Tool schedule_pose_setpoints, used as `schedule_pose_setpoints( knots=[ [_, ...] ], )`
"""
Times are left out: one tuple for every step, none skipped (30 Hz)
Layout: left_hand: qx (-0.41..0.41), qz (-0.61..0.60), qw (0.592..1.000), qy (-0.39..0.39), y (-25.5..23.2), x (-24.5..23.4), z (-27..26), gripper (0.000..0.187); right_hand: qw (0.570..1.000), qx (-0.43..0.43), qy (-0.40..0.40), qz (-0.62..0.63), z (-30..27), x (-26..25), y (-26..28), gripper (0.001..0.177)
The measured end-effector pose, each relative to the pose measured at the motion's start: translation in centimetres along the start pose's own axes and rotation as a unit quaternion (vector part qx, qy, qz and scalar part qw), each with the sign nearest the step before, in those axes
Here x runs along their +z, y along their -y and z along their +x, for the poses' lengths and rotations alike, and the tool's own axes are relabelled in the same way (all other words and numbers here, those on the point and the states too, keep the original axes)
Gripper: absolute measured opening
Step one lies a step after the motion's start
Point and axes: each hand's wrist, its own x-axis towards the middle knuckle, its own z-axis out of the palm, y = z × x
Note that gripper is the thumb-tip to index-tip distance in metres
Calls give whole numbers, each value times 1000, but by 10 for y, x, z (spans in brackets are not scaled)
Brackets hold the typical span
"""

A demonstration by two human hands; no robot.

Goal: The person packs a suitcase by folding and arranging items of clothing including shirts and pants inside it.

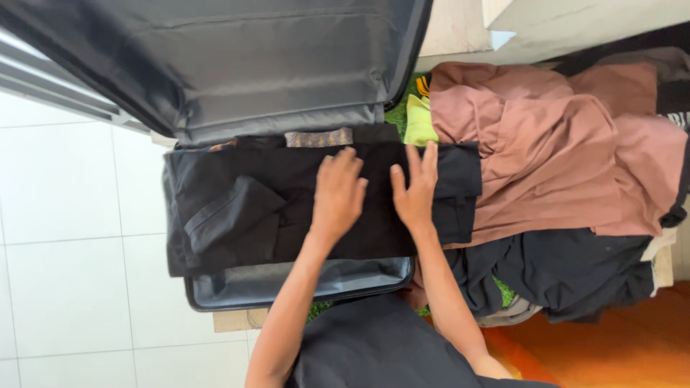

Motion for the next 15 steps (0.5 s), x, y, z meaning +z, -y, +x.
schedule_pose_setpoints(
  knots=[
    [-27, 31, 999, -15, 11, -13, -1, 41, 997, -45, 7, -59, -2, 1, 20, 48],
    [-55, 62, 996, -29, 22, -24, -3, 42, 989, -89, 14, -118, -5, 4, 38, 45],
    [-77, 101, 992, -23, 35, -33, -5, 48, 988, -109, 32, -104, -6, 7, 53, 47],
    [-97, 138, 986, -15, 47, -41, -8, 55, 986, -129, 49, -90, -9, 11, 66, 49],
    [-118, 175, 978, -7, 57, -47, -13, 62, 984, -148, 66, -77, -13, 15, 75, 50],
    [-135, 192, 972, -4, 66, -52, -20, 66, 981, -157, 85, -73, -16, 20, 83, 51],
    [-153, 209, 966, -1, 72, -56, -28, 70, 978, -166, 104, -69, -19, 26, 89, 51],
    [-167, 225, 960, 3, 77, -57, -33, 74, 975, -174, 119, -67, -20, 30, 92, 51],
    [-169, 230, 959, 2, 80, -55, -38, 73, 975, -173, 120, -70, -19, 34, 93, 52],
    [-172, 234, 957, 3, 81, -54, -45, 73, 975, -170, 123, -72, -20, 39, 94, 53],
    [-175, 238, 956, 5, 83, -54, -51, 72, 975, -167, 126, -75, -22, 42, 95, 54],
    [-180, 244, 953, 6, 85, -54, -53, 73, 976, -159, 110, -99, -22, 46, 95, 56],
    [-185, 251, 950, 6, 84, -53, -54, 73, 977, -150, 94, -122, -22, 48, 93, 59],
    [-190, 258, 947, 6, 83, -52, -55, 73, 976, -140, 77, -146, -23, 49, 91, 62],
    [-192, 253, 948, 2, 81, -53, -57, 73, 977, -118, 55, -168, -26, 50, 88, 62]
  ],
)
